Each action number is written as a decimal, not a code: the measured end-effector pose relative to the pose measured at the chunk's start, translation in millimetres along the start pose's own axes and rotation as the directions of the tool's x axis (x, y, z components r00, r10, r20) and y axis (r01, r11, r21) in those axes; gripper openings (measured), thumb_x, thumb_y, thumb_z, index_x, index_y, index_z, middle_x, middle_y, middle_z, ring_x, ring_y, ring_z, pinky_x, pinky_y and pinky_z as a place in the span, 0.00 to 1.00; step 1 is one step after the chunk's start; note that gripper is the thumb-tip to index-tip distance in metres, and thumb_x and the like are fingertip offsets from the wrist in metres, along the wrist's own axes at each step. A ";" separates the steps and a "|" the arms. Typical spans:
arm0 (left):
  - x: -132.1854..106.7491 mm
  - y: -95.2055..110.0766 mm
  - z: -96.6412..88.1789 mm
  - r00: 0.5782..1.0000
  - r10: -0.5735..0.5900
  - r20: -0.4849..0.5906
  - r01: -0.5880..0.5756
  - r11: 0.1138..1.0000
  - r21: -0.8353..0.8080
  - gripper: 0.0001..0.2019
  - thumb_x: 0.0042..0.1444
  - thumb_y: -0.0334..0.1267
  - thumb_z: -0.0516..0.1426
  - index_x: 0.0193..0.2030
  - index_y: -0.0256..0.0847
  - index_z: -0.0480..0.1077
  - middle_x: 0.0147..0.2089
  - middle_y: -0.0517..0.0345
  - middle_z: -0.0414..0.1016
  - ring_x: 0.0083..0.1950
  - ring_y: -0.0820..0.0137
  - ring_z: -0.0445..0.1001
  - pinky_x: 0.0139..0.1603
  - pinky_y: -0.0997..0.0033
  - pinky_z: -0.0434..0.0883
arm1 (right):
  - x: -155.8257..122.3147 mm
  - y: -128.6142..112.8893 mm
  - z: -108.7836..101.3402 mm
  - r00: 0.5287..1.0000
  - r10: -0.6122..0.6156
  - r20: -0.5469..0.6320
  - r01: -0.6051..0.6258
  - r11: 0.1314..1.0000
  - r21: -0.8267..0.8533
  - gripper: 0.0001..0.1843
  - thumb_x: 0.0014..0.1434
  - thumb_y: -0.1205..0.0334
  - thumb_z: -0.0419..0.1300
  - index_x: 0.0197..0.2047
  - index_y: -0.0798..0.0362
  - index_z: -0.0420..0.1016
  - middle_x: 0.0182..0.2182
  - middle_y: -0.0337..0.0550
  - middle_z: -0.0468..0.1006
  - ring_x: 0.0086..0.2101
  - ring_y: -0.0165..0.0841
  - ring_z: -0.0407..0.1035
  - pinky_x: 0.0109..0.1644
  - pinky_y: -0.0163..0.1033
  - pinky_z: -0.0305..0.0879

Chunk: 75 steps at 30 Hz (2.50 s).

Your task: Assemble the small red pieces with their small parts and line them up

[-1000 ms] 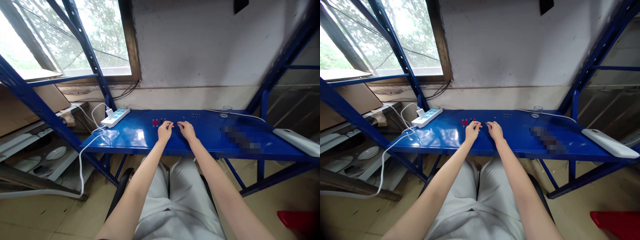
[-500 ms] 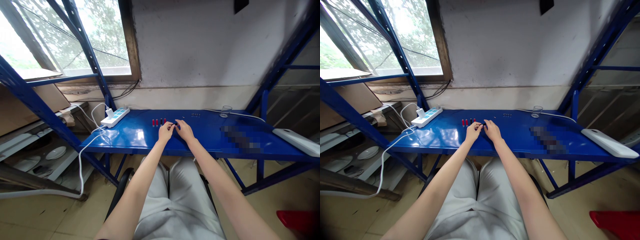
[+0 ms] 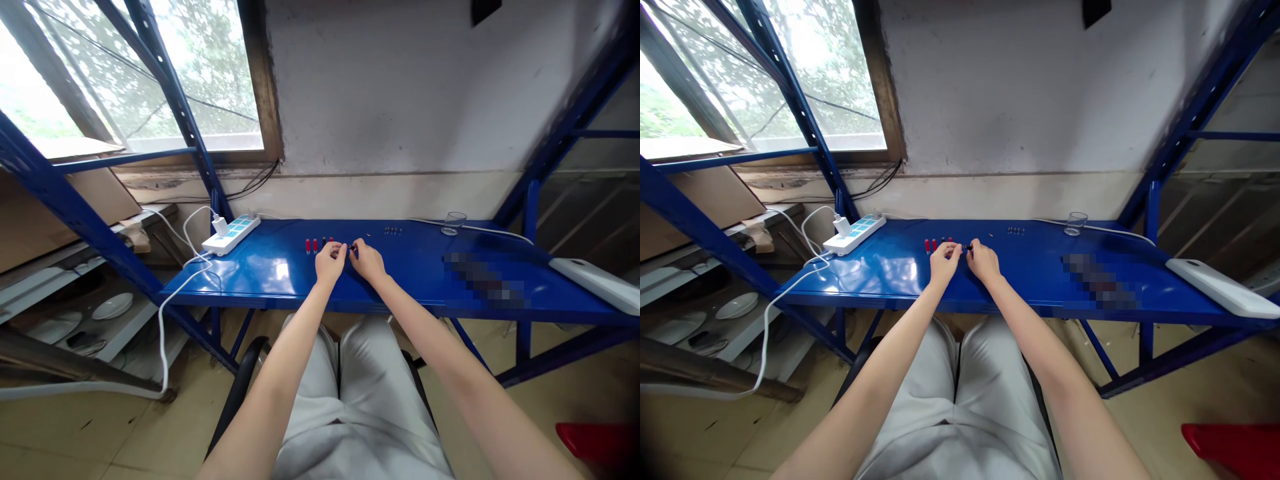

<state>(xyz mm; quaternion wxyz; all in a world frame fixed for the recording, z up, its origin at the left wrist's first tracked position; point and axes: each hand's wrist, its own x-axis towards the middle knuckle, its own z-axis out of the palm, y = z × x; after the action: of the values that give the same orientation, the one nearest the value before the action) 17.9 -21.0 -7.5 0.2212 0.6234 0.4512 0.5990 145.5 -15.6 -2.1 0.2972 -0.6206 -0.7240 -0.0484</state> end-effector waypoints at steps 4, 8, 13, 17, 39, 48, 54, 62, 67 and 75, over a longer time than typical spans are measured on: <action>3.4 -0.2 -6.8 0.985 -0.085 -0.150 0.076 0.995 -0.068 0.13 0.58 0.46 0.49 0.33 0.39 0.68 0.30 0.55 0.75 0.32 0.73 0.73 0.40 0.71 0.69 | 13.4 9.2 11.8 0.994 0.105 0.031 -0.109 0.974 0.199 0.10 0.58 0.59 0.51 0.41 0.54 0.66 0.34 0.48 0.77 0.32 0.36 0.71 0.32 0.35 0.60; 7.7 -4.7 -9.5 0.953 -0.187 -0.237 0.165 0.980 -0.110 0.13 0.59 0.44 0.48 0.30 0.39 0.67 0.27 0.57 0.74 0.33 0.73 0.72 0.43 0.69 0.68 | 26.7 8.6 22.2 0.987 0.109 0.116 -0.135 0.959 0.250 0.07 0.54 0.59 0.56 0.33 0.54 0.69 0.33 0.46 0.77 0.33 0.35 0.70 0.34 0.36 0.62; 8.5 -7.5 -8.8 0.945 -0.216 -0.244 0.184 0.972 -0.146 0.13 0.59 0.43 0.47 0.31 0.39 0.67 0.27 0.58 0.73 0.32 0.73 0.72 0.42 0.69 0.68 | 38.0 -4.7 29.6 0.970 0.146 0.193 -0.182 0.966 0.183 0.07 0.52 0.60 0.58 0.32 0.54 0.71 0.33 0.46 0.77 0.36 0.36 0.71 0.36 0.35 0.61; 8.0 -8.1 -8.2 0.944 -0.219 -0.248 0.181 0.969 -0.166 0.11 0.58 0.42 0.48 0.31 0.39 0.66 0.26 0.59 0.72 0.31 0.73 0.71 0.41 0.70 0.68 | 45.7 -10.6 33.5 0.950 0.195 0.243 -0.238 0.958 0.159 0.08 0.51 0.60 0.59 0.34 0.53 0.72 0.36 0.46 0.77 0.38 0.36 0.71 0.36 0.35 0.61; 6.9 -4.7 -8.2 0.962 -0.222 -0.161 0.191 0.963 -0.190 0.13 0.57 0.43 0.49 0.29 0.39 0.66 0.20 0.62 0.69 0.21 0.76 0.67 0.27 0.75 0.66 | 14.5 -2.0 14.6 0.977 0.114 0.182 -0.152 0.965 0.212 0.18 0.54 0.60 0.55 0.49 0.53 0.68 0.37 0.46 0.76 0.40 0.37 0.69 0.41 0.39 0.61; 4.3 -11.4 -0.2 0.957 -0.188 0.222 0.183 0.982 0.042 0.10 0.53 0.40 0.51 0.25 0.40 0.68 0.20 0.60 0.72 0.23 0.74 0.69 0.30 0.74 0.66 | -10.5 3.9 4.2 0.986 0.159 0.055 -0.168 0.899 0.405 0.10 0.55 0.59 0.51 0.31 0.53 0.71 0.27 0.42 0.75 0.28 0.31 0.67 0.33 0.35 0.61; 4.2 -19.7 2.1 0.936 -0.176 0.305 0.162 0.984 0.072 0.12 0.54 0.42 0.51 0.25 0.39 0.68 0.22 0.59 0.73 0.24 0.73 0.69 0.31 0.74 0.65 | -13.7 1.1 0.1 0.989 0.109 0.100 -0.140 0.905 0.401 0.08 0.54 0.60 0.53 0.27 0.52 0.69 0.24 0.40 0.74 0.26 0.30 0.66 0.30 0.34 0.57; 3.9 -19.8 2.7 0.940 -0.176 0.293 0.163 0.984 0.068 0.11 0.53 0.42 0.51 0.26 0.39 0.68 0.21 0.59 0.72 0.23 0.74 0.69 0.30 0.74 0.64 | -14.2 2.6 0.2 0.988 0.089 0.124 -0.132 0.910 0.393 0.07 0.54 0.61 0.53 0.27 0.53 0.69 0.25 0.41 0.74 0.27 0.30 0.66 0.30 0.33 0.56; 3.8 -17.9 1.6 0.940 -0.172 0.295 0.162 0.985 0.061 0.12 0.53 0.42 0.51 0.25 0.39 0.68 0.21 0.59 0.72 0.23 0.74 0.68 0.29 0.74 0.63 | -13.8 3.3 1.5 0.989 0.078 0.124 -0.121 0.914 0.387 0.08 0.54 0.62 0.53 0.28 0.53 0.70 0.25 0.41 0.74 0.27 0.30 0.66 0.30 0.33 0.56; 3.0 -15.7 0.0 0.941 -0.170 0.294 0.161 0.986 0.054 0.12 0.53 0.42 0.51 0.25 0.39 0.68 0.21 0.58 0.72 0.23 0.74 0.67 0.28 0.74 0.63 | -12.6 5.7 4.6 0.989 0.070 0.129 -0.115 0.918 0.380 0.08 0.54 0.61 0.53 0.29 0.53 0.72 0.26 0.42 0.75 0.28 0.30 0.66 0.32 0.34 0.57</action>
<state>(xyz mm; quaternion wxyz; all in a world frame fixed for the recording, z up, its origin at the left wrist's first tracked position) 12.9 -10.7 -18.7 0.3270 0.6696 0.4720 0.4711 149.7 -23.2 -13.7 0.3745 -0.5851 -0.7047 0.1446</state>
